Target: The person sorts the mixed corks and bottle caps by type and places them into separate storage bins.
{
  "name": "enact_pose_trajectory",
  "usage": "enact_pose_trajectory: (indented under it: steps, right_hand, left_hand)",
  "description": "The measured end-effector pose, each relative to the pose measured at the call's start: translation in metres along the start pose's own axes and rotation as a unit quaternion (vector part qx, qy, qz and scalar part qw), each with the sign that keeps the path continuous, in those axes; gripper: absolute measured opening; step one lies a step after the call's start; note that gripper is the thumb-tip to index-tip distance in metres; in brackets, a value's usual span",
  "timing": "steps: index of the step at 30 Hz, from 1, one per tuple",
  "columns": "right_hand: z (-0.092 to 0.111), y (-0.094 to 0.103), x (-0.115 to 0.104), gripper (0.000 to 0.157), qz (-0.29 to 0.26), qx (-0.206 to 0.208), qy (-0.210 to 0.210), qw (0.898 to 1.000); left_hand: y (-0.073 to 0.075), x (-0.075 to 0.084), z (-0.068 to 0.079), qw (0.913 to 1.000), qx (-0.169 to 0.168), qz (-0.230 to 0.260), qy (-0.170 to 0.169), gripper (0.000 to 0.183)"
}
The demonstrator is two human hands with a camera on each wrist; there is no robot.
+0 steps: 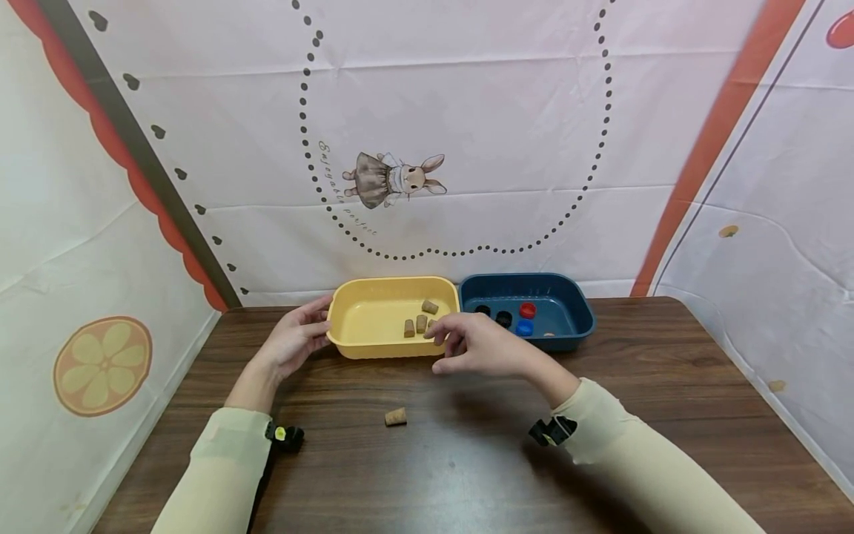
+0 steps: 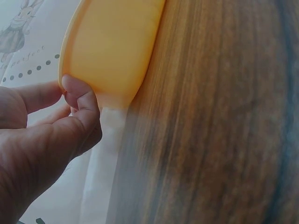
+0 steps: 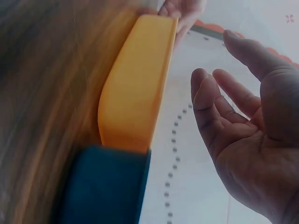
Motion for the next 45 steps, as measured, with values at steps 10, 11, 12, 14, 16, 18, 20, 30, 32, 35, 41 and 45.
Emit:
enact_pose_trajectory:
  steps: [10, 11, 12, 14, 16, 18, 20, 30, 32, 35, 41, 45]
  right_hand:
    - [-0.024, -0.039, -0.014, 0.045, 0.015, -0.046, 0.029, 0.998]
    - [-0.026, -0.043, -0.014, 0.045, 0.016, -0.051, 0.028, 0.998]
    - [-0.027, -0.046, -0.015, 0.044, 0.014, -0.055, 0.026, 0.998]
    - [-0.030, -0.052, -0.015, 0.045, 0.009, -0.065, 0.024, 0.998]
    - [-0.033, -0.059, -0.014, 0.046, 0.011, -0.073, 0.026, 0.997]
    - [-0.037, -0.066, -0.012, 0.048, 0.016, -0.085, 0.027, 0.996]
    - [-0.039, -0.073, -0.009, 0.049, 0.024, -0.096, 0.027, 0.995]
    - [-0.045, -0.096, -0.003, 0.044, 0.037, -0.138, 0.024, 0.989]
    - [-0.046, -0.098, -0.003, 0.041, 0.043, -0.142, 0.027, 0.989]
    - [-0.047, -0.103, -0.004, 0.038, 0.047, -0.150, 0.028, 0.987]
    - [-0.048, -0.112, -0.004, 0.033, 0.056, -0.162, 0.024, 0.985]
    - [-0.048, -0.114, -0.005, 0.026, 0.066, -0.163, 0.022, 0.984]
  left_hand:
    - [-0.001, 0.002, 0.002, 1.0000, 0.001, -0.003, 0.001, 0.064]
    - [-0.001, 0.002, 0.002, 1.0000, 0.001, -0.003, 0.002, 0.064]
    - [-0.001, 0.002, 0.002, 1.0000, 0.000, -0.002, 0.003, 0.064]
    - [0.000, 0.001, 0.001, 1.0000, 0.000, -0.002, 0.004, 0.065]
    - [0.000, 0.001, 0.001, 1.0000, 0.000, -0.003, 0.004, 0.065]
    - [0.000, 0.001, 0.001, 1.0000, 0.000, -0.002, 0.004, 0.065]
    - [0.000, 0.001, 0.001, 1.0000, 0.000, -0.001, 0.003, 0.065]
    - [0.000, 0.000, 0.000, 1.0000, -0.003, 0.004, -0.003, 0.064]
    - [0.000, 0.000, 0.000, 1.0000, -0.004, 0.003, -0.003, 0.064]
    - [0.000, 0.000, 0.000, 1.0000, -0.005, 0.002, -0.004, 0.064]
    - [0.001, -0.001, 0.000, 1.0000, -0.002, 0.000, -0.004, 0.063]
    - [0.001, -0.001, 0.000, 1.0000, -0.001, -0.003, -0.004, 0.063]
Point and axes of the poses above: each hand's wrist, its own z-axis away from the middle knuckle, its own y-axis out of the back of the hand, x = y × z, the point moved 9 cm from there along -z, towards the middle knuckle, and after that the axes turned 9 degrees about -x, right-handed, at the moved point
